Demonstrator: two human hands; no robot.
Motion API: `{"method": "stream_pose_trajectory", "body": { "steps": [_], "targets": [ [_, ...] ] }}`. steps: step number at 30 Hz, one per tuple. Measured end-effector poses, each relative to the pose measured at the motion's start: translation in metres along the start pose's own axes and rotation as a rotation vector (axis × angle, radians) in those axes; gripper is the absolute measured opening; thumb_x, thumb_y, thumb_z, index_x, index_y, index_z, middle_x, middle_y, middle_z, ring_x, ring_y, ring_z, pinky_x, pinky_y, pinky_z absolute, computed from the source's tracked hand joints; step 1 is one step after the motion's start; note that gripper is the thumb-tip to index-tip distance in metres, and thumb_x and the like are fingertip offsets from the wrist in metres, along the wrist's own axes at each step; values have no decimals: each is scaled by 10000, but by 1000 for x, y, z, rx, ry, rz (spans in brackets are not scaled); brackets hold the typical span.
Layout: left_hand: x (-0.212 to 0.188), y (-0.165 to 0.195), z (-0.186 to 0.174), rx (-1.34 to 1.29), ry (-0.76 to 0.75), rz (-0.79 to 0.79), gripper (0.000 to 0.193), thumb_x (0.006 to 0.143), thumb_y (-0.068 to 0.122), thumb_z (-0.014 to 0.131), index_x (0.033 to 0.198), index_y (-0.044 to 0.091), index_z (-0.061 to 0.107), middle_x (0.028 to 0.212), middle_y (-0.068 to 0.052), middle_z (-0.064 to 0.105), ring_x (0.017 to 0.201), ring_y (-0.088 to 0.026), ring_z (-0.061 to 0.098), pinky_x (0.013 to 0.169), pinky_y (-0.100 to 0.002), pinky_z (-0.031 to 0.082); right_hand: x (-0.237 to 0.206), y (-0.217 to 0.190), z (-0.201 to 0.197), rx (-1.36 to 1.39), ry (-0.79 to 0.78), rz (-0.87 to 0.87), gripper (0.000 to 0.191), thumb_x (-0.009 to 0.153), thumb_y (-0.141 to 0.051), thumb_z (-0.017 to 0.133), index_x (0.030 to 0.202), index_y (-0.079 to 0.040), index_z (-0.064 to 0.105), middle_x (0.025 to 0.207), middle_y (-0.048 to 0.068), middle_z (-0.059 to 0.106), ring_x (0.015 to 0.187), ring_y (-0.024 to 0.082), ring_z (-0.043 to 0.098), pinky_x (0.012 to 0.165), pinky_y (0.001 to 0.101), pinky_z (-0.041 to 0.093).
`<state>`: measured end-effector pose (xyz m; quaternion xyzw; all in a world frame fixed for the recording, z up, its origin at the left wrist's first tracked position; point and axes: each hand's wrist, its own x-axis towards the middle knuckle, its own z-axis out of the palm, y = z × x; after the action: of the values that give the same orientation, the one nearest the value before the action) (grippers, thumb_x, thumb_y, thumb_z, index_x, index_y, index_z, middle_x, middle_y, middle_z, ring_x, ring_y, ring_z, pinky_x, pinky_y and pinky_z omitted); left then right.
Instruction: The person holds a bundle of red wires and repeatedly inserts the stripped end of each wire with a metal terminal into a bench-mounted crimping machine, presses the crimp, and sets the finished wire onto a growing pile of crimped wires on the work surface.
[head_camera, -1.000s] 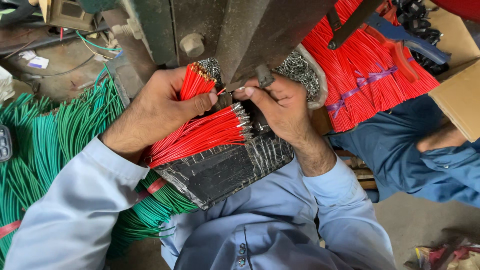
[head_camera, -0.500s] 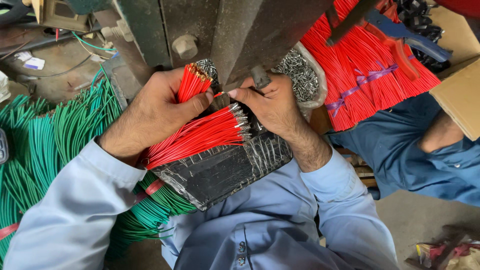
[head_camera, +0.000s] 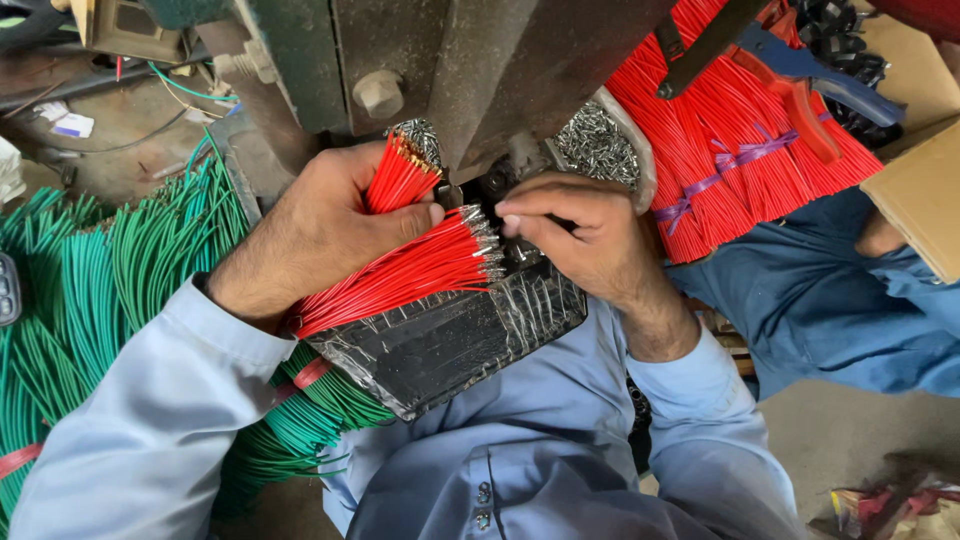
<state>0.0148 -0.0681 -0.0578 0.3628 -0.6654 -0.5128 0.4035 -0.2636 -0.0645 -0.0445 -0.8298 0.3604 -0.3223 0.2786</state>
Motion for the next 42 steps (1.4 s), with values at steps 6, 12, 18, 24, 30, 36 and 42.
{"method": "stream_pose_trajectory", "body": {
  "steps": [6, 12, 18, 24, 30, 36, 42],
  "targets": [
    [4, -6, -1, 1, 18, 21, 146, 1015, 144, 669, 975, 5, 678, 786, 19, 685, 753, -40, 616, 686, -262, 536, -16, 3, -14, -356, -120, -55, 137, 856, -116, 807, 975, -69, 757, 1053, 86, 660, 1017, 260, 663, 868, 371, 535],
    [3, -3, 1, -21, 6, -35, 127, 976, 137, 698, 1012, 16, 687, 805, 25, 683, 761, -32, 598, 678, -257, 550, -20, 7, -14, -380, -150, -72, 157, 861, -128, 805, 995, -69, 748, 1039, 79, 637, 1013, 247, 635, 867, 380, 522],
    [1, 1, -3, -137, 10, -80, 130, 953, 135, 722, 1000, 16, 697, 825, 37, 703, 771, -26, 623, 685, -240, 564, -15, 4, -16, -296, -160, -74, 115, 870, -94, 797, 945, -60, 717, 948, 69, 643, 914, 224, 655, 803, 354, 536],
    [0, -2, -3, -173, -50, -59, 127, 958, 125, 729, 1017, 19, 692, 832, 40, 670, 774, -22, 587, 673, -235, 531, -12, 10, 0, -192, 41, 138, 145, 931, -49, 756, 1043, -1, 679, 939, 78, 741, 845, 158, 724, 753, 276, 563],
    [1, -4, -3, -47, 8, 23, 131, 975, 128, 706, 1027, 10, 682, 817, 47, 672, 779, -23, 581, 691, -245, 542, 9, 21, 22, 305, 147, 87, 114, 1060, -25, 627, 1148, 15, 688, 1088, 94, 765, 1031, 144, 749, 952, 287, 613],
    [0, -6, -6, 20, 39, 49, 152, 990, 148, 673, 1011, -3, 677, 783, 18, 662, 753, -46, 579, 671, -272, 533, 19, 30, 40, 154, 178, 94, 72, 1010, 1, 710, 1063, 49, 701, 987, 93, 745, 922, 94, 687, 831, 249, 569],
    [2, -6, -5, 52, 40, 50, 155, 989, 149, 669, 1017, -3, 674, 769, 5, 664, 747, -51, 571, 665, -280, 532, 23, 41, 42, 287, 164, 162, 46, 974, 13, 739, 1018, 28, 738, 954, 59, 772, 883, 90, 708, 812, 244, 588]
  ]
}}
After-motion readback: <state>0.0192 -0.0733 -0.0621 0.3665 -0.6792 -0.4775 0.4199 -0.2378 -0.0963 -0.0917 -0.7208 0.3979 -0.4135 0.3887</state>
